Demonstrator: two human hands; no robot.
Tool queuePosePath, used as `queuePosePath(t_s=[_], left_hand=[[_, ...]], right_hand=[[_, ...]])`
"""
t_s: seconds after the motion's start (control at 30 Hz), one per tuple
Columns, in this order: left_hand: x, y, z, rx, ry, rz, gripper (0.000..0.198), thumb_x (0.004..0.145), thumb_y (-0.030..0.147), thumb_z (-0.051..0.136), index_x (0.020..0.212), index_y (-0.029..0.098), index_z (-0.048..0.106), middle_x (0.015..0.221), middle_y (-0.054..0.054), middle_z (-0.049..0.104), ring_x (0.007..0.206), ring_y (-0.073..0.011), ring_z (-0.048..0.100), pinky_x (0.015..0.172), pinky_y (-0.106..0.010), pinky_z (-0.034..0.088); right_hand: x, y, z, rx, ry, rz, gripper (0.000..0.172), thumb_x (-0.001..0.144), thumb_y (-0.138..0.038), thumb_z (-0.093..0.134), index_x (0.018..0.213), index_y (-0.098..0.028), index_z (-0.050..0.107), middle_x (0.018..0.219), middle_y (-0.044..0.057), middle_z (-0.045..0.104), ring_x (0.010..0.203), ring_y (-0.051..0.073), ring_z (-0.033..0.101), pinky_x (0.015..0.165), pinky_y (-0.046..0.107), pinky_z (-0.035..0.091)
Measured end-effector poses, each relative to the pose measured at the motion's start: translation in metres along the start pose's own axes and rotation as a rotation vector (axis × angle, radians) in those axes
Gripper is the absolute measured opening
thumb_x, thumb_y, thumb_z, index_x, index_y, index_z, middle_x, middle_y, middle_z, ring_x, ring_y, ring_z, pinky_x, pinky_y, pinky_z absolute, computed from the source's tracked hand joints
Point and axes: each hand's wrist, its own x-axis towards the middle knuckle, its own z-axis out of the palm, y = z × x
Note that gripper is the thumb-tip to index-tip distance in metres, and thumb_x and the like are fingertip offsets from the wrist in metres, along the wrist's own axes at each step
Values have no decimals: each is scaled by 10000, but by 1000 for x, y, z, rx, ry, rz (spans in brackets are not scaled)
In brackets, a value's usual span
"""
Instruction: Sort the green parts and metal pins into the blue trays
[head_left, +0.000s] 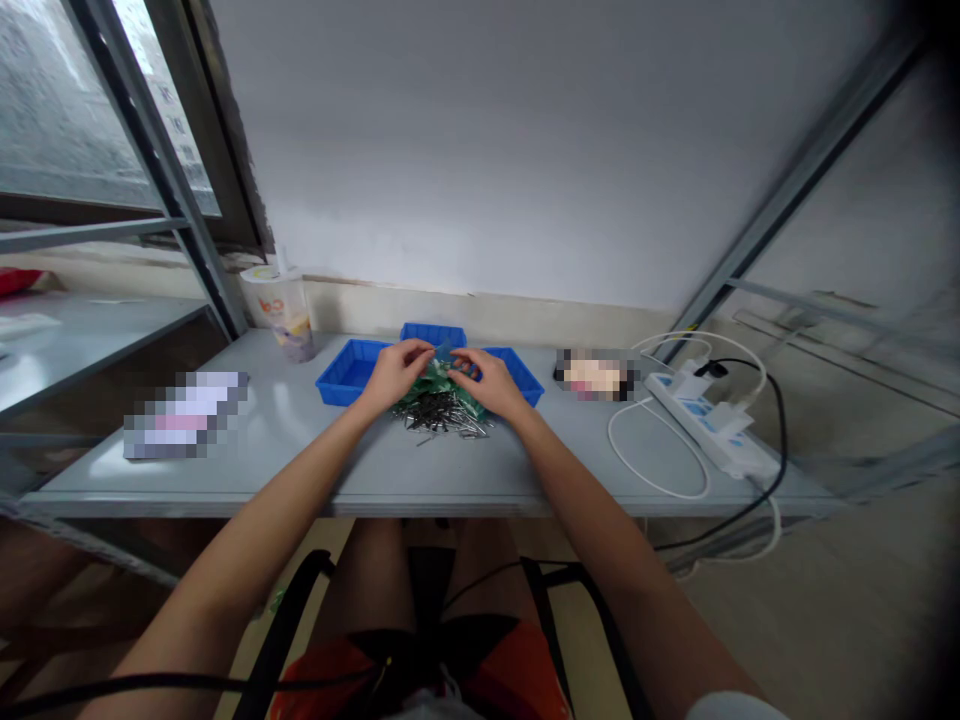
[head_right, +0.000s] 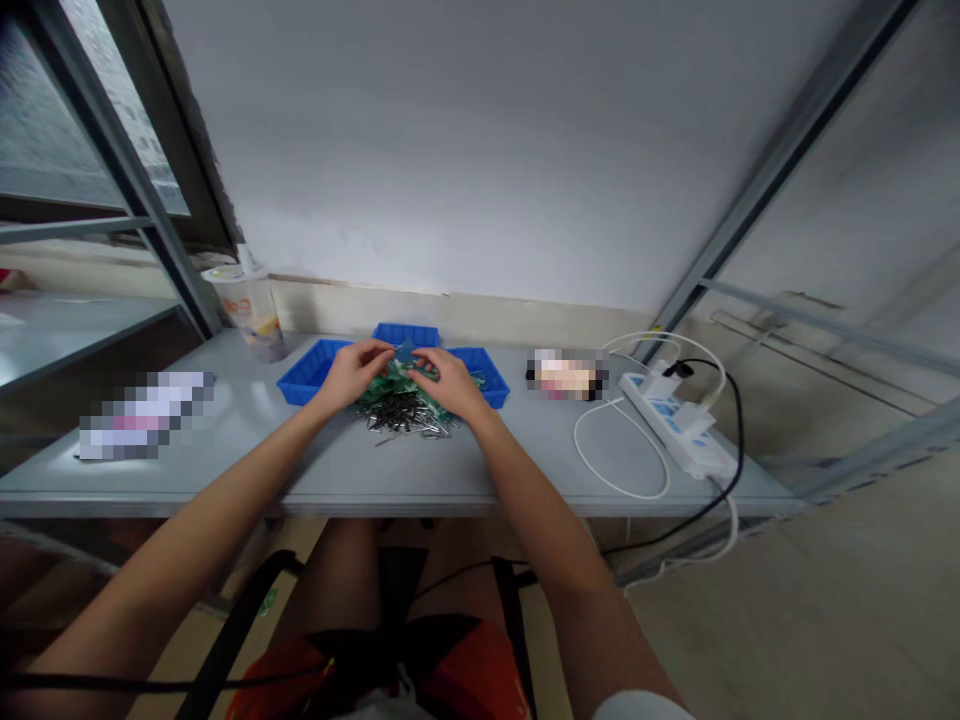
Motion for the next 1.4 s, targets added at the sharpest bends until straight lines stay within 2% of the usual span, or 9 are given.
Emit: queuePosePath(t_s=[0.1,0.2,0.3,0.47,0.6,0.87,1.0,1.17,1.4], left_hand=[[1,3,0,-109,-32,-36,218,828,329,522,881,152,638,654,-5,602,571,-128,551,580,-244,453],[2,5,-1,-192,-30,-58,211,813,326,542,881,151,637,618,8,581,549,-120,536,569,-240,450],[3,5,-1,-266,-23,-66,234,803,346,557,885,143,638,621,9,568,540,-111,524,556,-238,451],[2,4,1,-412,-104,-154,347,707,330,675,987,138,603,724,-11,613,636,-132,570,588,-258,494],[2,1,4,-448,-156,-167,329,687,304,697,950,137,590,717,-8,613,597,-118,563,602,-270,492],[0,6,6,-377,-43,-69,358,771,292,623,1098,183,529,613,32,543,536,-114,536,522,-230,428],[-1,8,5,-272,-47,-53,203,802,310,575,923,151,611,637,6,582,555,-115,539,564,-244,448],[-1,7,4,-258,-95,-64,382,688,301,703,1027,145,619,810,-40,667,716,-161,609,690,-293,483],[-1,3,7,-242,-96,-122,281,685,296,685,917,142,647,664,-13,648,615,-151,600,613,-270,475]], right_hand=[[0,-2,1,11,31,15,379,783,-362,615,1141,-252,558,999,65,618,883,194,568,768,340,459],[1,0,1,97,39,86,417,770,-375,618,1160,-247,541,966,58,616,798,179,568,683,312,463],[1,3,2,243,-7,158,353,758,-379,619,1072,-224,572,794,3,606,652,133,542,633,278,452],[2,3,6,466,27,237,254,728,-389,630,883,-203,555,701,-28,534,627,121,533,568,246,448],[4,2,5,553,5,241,264,740,-379,619,923,-216,521,668,-44,503,592,118,530,530,242,447],[2,2,5,503,-2,208,442,782,-321,582,1193,-278,424,760,-35,549,613,123,586,593,265,475],[1,4,4,459,-66,188,324,798,-312,562,1113,-265,504,743,-28,563,650,136,604,621,276,478],[3,6,3,394,0,197,273,783,-344,578,1029,-228,557,728,-25,599,666,130,569,665,271,456],[3,11,6,386,-8,196,210,763,-330,587,933,-211,551,700,-36,585,671,124,554,674,257,438]])
